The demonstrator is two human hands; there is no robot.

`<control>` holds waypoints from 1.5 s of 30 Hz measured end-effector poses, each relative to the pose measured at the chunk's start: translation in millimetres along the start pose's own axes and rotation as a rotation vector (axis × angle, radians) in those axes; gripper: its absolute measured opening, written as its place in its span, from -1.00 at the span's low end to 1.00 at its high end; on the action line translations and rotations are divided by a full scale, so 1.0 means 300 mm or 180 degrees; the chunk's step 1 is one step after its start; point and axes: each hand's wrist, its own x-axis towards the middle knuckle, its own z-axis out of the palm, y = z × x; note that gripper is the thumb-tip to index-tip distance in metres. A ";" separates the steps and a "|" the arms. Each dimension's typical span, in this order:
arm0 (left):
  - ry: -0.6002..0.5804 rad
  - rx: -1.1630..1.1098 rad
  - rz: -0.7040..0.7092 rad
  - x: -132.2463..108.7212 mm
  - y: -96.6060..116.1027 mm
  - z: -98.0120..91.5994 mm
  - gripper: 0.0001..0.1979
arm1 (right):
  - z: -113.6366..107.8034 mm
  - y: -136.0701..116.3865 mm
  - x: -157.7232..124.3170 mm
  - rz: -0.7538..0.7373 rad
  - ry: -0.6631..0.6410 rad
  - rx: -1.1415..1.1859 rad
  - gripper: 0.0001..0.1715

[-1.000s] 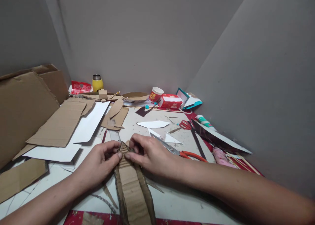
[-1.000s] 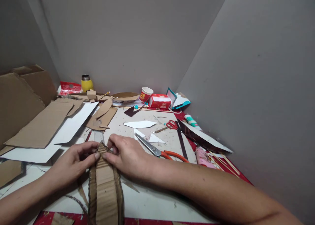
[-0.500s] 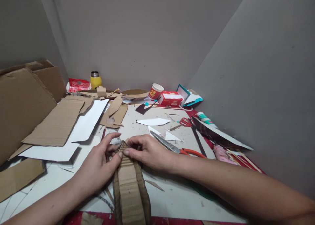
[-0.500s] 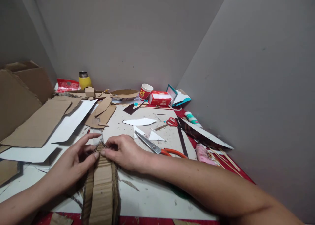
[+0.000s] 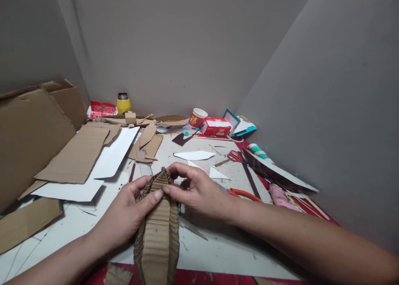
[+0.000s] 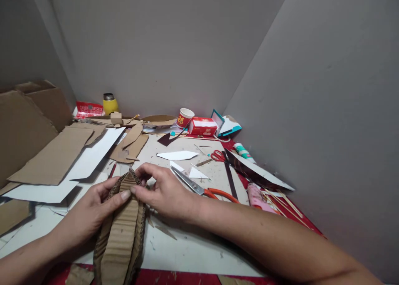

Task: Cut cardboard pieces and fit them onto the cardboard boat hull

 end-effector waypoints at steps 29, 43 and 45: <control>0.0094 0.0206 0.0324 -0.033 -0.005 0.028 -0.70 | 0.014 -0.068 0.003 0.0226 -0.0116 0.0215 -0.86; 0.0168 0.0743 0.0964 -0.083 0.032 0.066 -0.77 | 0.048 -0.124 -0.066 -0.0449 0.0425 -0.0189 -0.85; 0.0134 0.0627 0.0926 -0.091 0.024 0.070 -0.75 | 0.048 -0.125 -0.074 -0.0458 0.0426 -0.0135 -0.84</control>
